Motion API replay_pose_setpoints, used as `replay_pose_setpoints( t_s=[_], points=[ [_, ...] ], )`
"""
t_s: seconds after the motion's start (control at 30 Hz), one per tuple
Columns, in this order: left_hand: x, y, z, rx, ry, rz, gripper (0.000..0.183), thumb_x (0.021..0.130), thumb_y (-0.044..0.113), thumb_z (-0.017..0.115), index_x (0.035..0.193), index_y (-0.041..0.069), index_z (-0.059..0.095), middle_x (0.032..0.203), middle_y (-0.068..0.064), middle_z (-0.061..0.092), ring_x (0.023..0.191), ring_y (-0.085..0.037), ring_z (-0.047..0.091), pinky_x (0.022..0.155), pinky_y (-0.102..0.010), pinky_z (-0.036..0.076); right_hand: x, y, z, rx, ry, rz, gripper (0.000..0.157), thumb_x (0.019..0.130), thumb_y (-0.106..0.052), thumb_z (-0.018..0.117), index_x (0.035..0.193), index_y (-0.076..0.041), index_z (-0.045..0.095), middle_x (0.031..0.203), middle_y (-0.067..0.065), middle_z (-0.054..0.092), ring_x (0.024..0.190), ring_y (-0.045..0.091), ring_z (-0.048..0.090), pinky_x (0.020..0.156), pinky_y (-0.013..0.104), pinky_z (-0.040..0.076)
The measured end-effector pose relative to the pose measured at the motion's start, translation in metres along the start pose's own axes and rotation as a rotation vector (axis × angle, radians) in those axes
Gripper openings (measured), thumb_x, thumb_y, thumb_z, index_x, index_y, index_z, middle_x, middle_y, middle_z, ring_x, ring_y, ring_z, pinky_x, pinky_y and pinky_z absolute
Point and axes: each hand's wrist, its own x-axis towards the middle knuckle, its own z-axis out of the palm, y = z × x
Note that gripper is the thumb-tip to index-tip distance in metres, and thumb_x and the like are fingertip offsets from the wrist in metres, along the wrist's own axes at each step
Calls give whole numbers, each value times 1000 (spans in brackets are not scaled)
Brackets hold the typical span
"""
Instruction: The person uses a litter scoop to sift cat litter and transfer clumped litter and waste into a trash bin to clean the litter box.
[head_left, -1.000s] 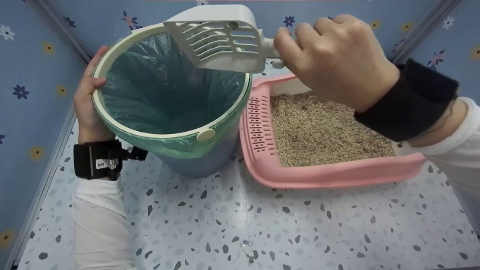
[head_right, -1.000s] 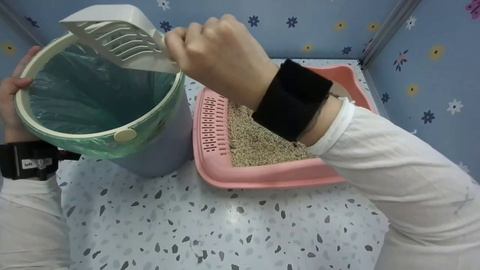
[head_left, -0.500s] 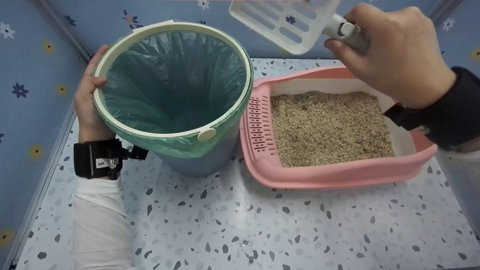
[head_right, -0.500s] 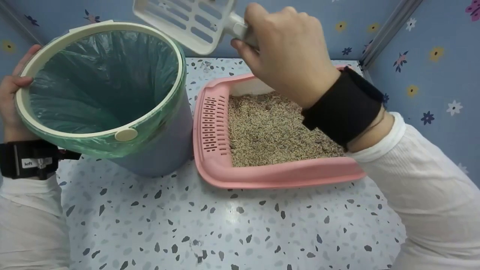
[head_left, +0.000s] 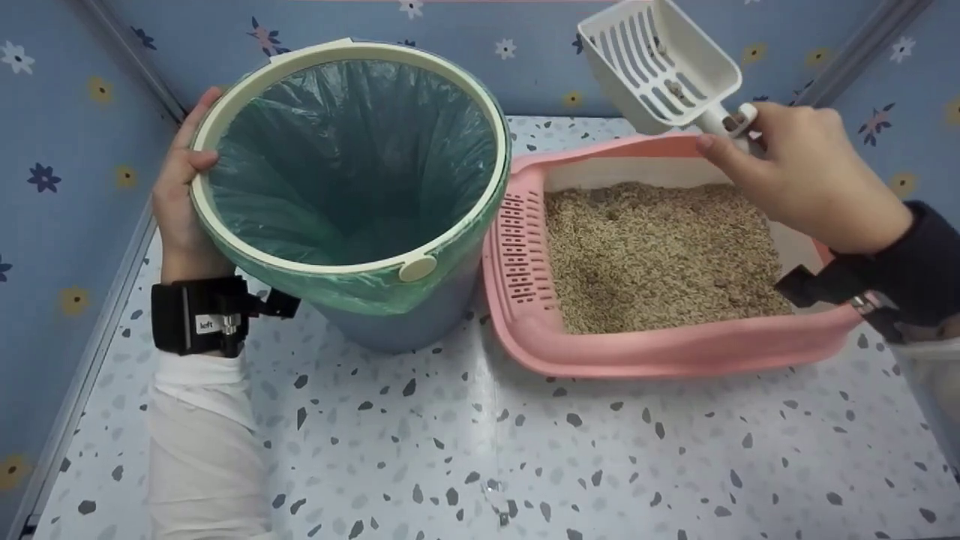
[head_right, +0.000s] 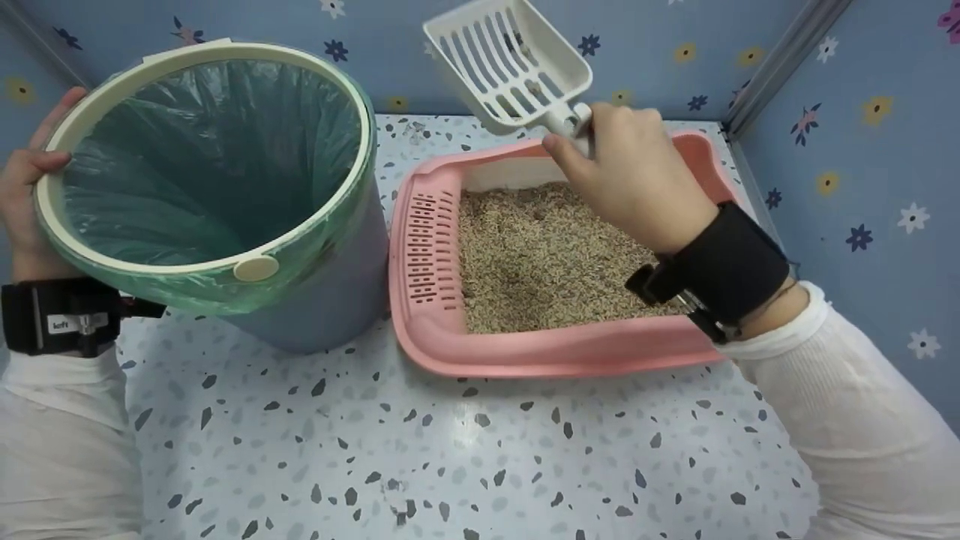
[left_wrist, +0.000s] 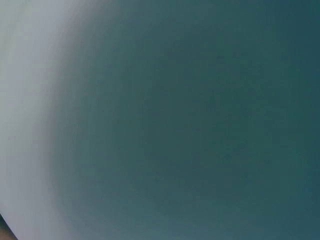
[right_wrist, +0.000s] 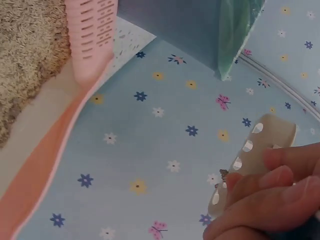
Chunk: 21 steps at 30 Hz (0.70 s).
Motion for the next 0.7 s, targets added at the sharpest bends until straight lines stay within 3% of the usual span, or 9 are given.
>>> replay_pose_setpoints(
  t_s=[0.2, 0.3, 0.4, 0.53, 0.7],
  points=[
    [0, -1, 1, 58, -2, 6, 60, 85, -6, 26, 142, 5, 40, 147, -9, 38, 137, -21, 32, 113, -33, 21, -7, 17, 22, -14, -118, -4, 52, 96, -43, 46, 126, -2, 55, 64, 6, 50, 43, 13, 39, 35, 27, 34],
    [0, 0, 1, 50, -3, 6, 59, 86, -6, 26, 142, 6, 40, 148, -10, 37, 138, -22, 32, 113, -34, 21, -8, 27, 33, -28, -177, 17, 58, 97, -46, 43, 134, -1, 49, 64, 5, 49, 44, 13, 40, 37, 28, 34],
    [1, 0, 1, 32, -7, 2, 59, 86, -6, 26, 141, 6, 41, 148, -10, 37, 138, -22, 32, 113, -34, 20, -7, 36, 44, -19, -258, 61, 59, 95, -51, 42, 121, 1, 56, 61, 5, 48, 43, 15, 44, 36, 29, 36],
    [1, 1, 1, 24, -10, 4, 59, 85, -6, 27, 142, 6, 40, 148, -10, 36, 138, -22, 31, 114, -35, 20, -6, 47, 60, -48, -374, 93, 58, 94, -56, 40, 94, -1, 60, 51, 3, 48, 36, 17, 47, 37, 30, 37],
    [0, 2, 0, 29, -12, 10, 59, 85, -6, 29, 142, 5, 40, 147, -10, 38, 138, -22, 32, 114, -35, 20, 0, 59, 79, -82, -501, 136, 51, 95, -49, 44, 94, -1, 60, 53, 1, 47, 38, 16, 47, 37, 29, 37]
  ],
)
